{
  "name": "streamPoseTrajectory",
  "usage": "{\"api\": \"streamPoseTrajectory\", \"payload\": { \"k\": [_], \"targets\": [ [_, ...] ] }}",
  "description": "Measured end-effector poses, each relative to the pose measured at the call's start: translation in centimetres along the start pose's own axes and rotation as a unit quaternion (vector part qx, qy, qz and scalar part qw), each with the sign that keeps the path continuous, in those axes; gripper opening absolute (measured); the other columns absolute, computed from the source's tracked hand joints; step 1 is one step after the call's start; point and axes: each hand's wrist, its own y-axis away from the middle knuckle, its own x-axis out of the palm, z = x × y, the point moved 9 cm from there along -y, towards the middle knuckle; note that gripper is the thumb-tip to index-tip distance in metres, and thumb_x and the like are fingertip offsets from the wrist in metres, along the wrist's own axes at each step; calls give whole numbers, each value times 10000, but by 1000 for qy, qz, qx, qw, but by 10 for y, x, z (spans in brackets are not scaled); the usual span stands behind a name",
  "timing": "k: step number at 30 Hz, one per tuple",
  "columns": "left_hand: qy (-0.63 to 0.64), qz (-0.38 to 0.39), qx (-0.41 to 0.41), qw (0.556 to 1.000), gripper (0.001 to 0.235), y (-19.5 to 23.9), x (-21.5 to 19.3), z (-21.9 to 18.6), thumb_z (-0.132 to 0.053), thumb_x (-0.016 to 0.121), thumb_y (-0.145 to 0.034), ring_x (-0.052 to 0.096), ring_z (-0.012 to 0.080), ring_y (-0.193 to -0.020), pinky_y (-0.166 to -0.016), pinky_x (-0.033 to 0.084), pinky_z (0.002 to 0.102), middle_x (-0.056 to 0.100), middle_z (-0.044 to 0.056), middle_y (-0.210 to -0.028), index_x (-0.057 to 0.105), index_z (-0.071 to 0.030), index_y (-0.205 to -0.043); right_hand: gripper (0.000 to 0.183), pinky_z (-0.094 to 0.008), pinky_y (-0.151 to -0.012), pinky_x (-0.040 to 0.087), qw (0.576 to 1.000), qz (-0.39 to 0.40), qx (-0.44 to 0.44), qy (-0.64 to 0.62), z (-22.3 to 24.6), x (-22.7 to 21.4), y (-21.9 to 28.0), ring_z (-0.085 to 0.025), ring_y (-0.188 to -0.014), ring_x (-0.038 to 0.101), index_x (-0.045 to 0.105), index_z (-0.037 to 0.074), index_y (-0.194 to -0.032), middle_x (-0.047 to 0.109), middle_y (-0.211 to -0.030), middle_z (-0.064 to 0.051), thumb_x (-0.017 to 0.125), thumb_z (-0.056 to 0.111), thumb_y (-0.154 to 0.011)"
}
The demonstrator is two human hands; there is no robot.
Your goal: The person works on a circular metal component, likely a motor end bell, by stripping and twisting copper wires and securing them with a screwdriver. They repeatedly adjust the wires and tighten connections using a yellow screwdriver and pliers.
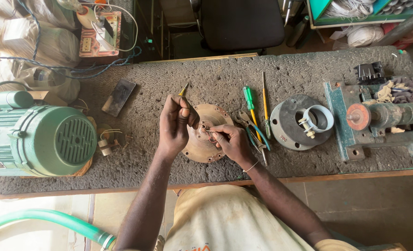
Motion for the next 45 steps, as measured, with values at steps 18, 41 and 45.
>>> {"api": "streamPoseTrajectory", "payload": {
  "k": [18, 41, 45],
  "targets": [
    [-132, 74, 13, 988, 131, 4, 32, -20, -83, 487, -1105, 577, 85, -652, -594, 516, 255, 567, 31, -753, 441, -26, -996, 131, -392, -598, 569, 958, 21, -120, 261, 43, 10, -13, -269, -726, 713, 617, 18, -970, 712, -856, -149, 677, 134, -986],
    [-493, -111, 138, 852, 421, 79, 39, -36, -210, 813, -838, 616, 266, -1042, -849, 528, 390, 621, 136, -1101, 603, -75, -1177, 372, -224, -576, 607, 965, 51, 76, -246, -34, 18, 26, -101, -721, 690, 633, -30, -1300, 700, -980, -77, 607, 22, -932],
    [-529, -18, -77, 845, 352, 76, 41, 28, -308, 826, -830, 710, 250, -789, -725, 558, 384, 705, 60, -856, 721, -99, -1093, 297, -187, -524, 570, 976, 70, 64, -194, -36, 11, 15, -104, -796, 725, 700, 27, -1215, 667, -1095, -6, 569, 37, -949]
  ]
}}
